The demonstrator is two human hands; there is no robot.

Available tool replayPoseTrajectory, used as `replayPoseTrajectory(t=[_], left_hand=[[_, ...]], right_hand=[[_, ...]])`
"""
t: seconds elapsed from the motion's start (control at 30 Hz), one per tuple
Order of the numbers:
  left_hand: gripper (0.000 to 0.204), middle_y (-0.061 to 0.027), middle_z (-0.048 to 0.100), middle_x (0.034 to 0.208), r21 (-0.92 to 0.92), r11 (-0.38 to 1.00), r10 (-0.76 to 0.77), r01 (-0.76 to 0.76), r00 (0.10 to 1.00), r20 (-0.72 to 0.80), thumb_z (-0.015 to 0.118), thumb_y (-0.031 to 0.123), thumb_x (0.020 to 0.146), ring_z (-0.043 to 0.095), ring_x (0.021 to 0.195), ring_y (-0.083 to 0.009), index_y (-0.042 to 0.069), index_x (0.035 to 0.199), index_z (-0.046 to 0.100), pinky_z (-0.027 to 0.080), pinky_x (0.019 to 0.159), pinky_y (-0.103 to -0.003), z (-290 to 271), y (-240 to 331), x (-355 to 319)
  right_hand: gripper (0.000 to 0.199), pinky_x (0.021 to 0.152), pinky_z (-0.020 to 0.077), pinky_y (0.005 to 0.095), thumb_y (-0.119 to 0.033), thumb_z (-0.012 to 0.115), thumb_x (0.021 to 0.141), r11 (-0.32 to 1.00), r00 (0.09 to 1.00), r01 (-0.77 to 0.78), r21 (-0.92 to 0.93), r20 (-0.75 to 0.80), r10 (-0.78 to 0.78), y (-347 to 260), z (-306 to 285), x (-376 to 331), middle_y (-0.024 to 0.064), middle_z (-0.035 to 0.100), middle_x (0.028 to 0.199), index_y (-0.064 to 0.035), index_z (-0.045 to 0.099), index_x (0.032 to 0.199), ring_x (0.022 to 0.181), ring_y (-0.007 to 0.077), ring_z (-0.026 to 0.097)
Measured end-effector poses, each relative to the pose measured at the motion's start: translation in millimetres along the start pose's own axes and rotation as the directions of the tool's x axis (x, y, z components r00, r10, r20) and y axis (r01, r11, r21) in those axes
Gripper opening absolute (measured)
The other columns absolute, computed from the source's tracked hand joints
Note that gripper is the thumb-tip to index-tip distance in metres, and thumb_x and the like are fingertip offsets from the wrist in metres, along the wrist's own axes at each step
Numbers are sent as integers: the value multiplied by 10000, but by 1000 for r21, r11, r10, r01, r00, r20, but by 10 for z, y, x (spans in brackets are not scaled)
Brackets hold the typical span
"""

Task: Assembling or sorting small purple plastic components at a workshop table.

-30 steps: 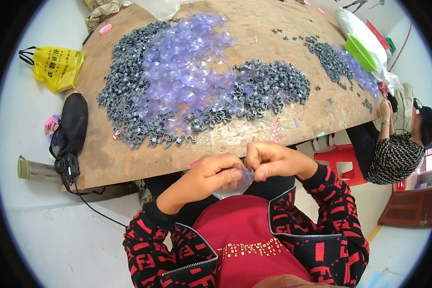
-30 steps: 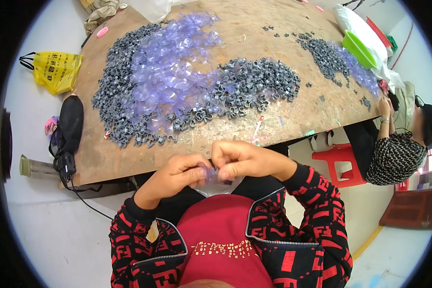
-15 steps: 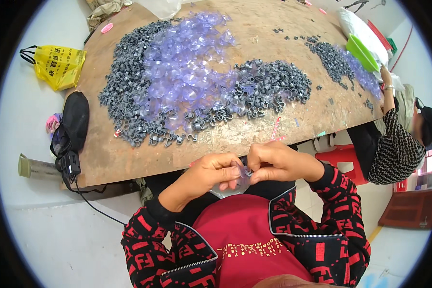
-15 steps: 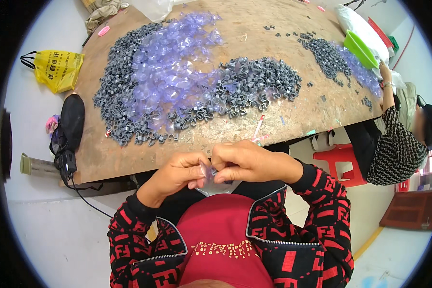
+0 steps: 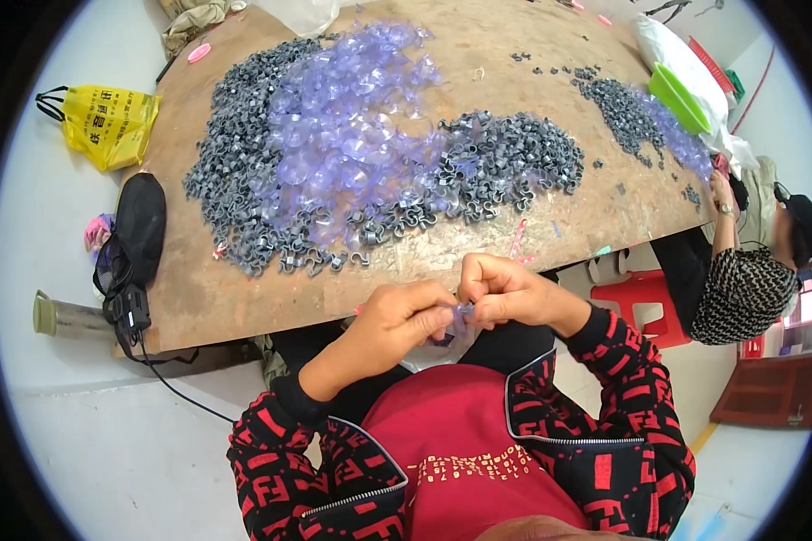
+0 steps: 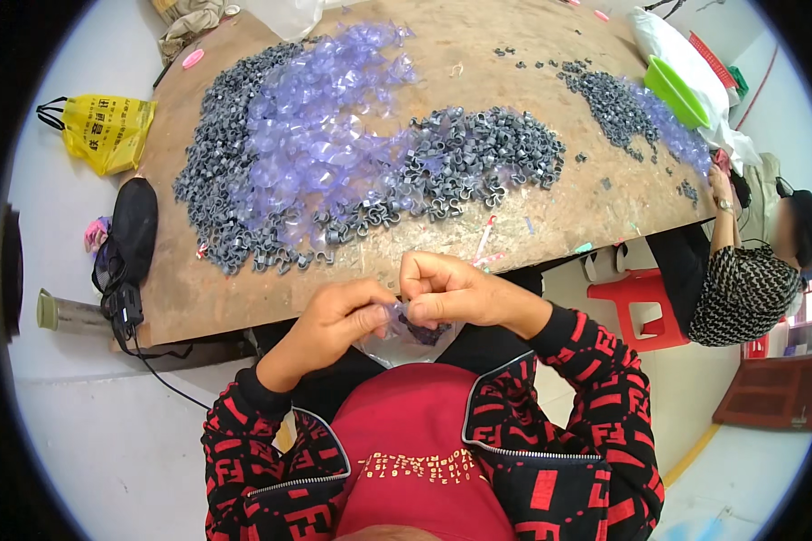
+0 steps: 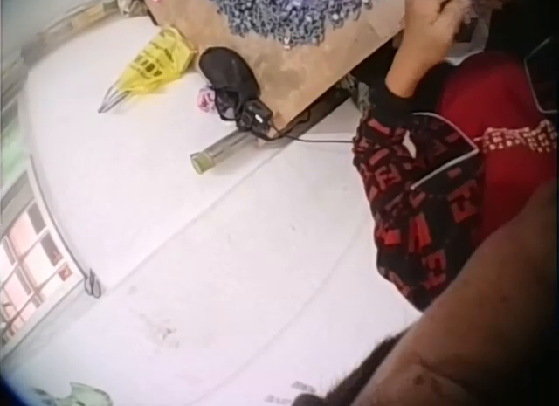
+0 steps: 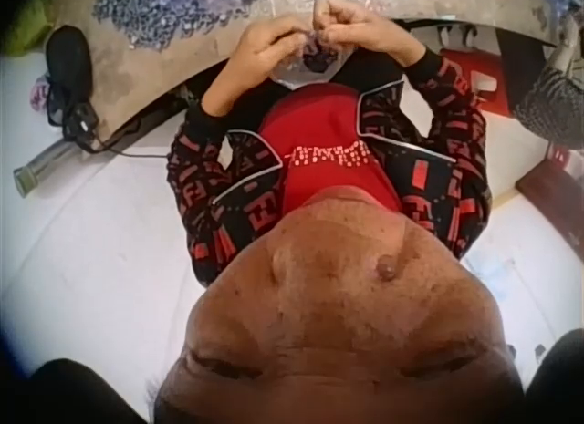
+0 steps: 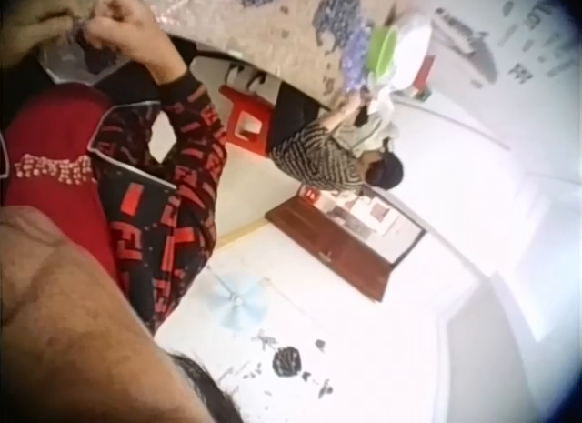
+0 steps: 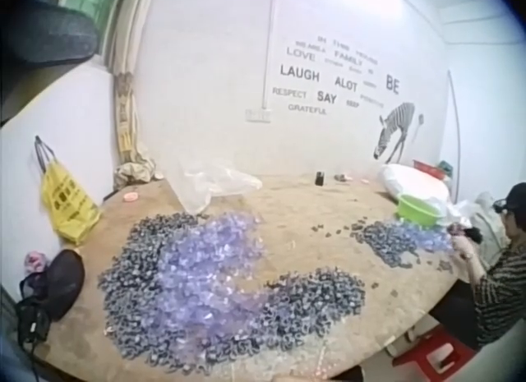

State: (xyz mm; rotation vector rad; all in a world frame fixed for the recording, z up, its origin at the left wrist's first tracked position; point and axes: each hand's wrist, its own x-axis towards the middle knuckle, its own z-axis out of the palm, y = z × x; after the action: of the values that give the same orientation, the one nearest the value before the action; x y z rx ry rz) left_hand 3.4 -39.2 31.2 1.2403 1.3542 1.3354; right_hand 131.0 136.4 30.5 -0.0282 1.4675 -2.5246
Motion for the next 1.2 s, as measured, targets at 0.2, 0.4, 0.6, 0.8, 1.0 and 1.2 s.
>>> replayPoseTrajectory(t=[0.2,0.4,0.6,0.8,1.0,1.2], left_hand=[[172,-12,552,687,-822,484,-100,301,952,290,503,180,912,506,595,-70,19,858,533,403,534,-217,49,-202,-18],[170,-12,574,718,-101,991,-86,85,996,-8,529,183,897,518,612,-62,16,865,539,417,551,-202,-46,-33,59],[165,-7,588,741,-319,906,-212,277,951,225,535,184,896,494,594,-48,21,877,553,411,540,-202,-122,-124,93],[92,-70,519,666,485,817,356,-313,934,3,594,118,809,511,569,-198,35,835,565,400,518,-291,-38,-79,118],[98,-102,514,669,601,718,445,-350,896,-10,600,113,786,516,587,-252,36,843,576,399,527,-332,0,-72,85],[167,-43,586,685,-320,894,-237,314,936,259,571,194,867,496,550,-80,28,866,592,369,496,-221,-69,-83,43]], right_hand=[[225,548,336,199,-170,639,828,871,993,116,-478,86,-85,-166,65,34,-51,419,710,-80,435,801,618,44,394],[222,550,342,199,-159,630,834,969,997,-4,-246,-71,-14,-20,4,-6,-53,413,712,-82,424,811,624,36,400],[217,542,354,194,-167,607,854,736,984,177,-654,132,-120,-108,-71,56,-38,406,681,-93,403,853,618,42,434],[234,499,298,199,-284,575,879,978,996,48,201,-77,-33,354,-48,27,-29,407,638,-115,414,890,508,47,359],[238,498,270,186,-315,550,891,866,994,108,488,-37,-103,425,35,60,-43,406,603,-122,412,883,498,35,341],[248,548,367,227,-222,610,855,829,987,95,-552,162,-5,-56,-58,17,-22,468,718,-76,420,789,621,79,441]])
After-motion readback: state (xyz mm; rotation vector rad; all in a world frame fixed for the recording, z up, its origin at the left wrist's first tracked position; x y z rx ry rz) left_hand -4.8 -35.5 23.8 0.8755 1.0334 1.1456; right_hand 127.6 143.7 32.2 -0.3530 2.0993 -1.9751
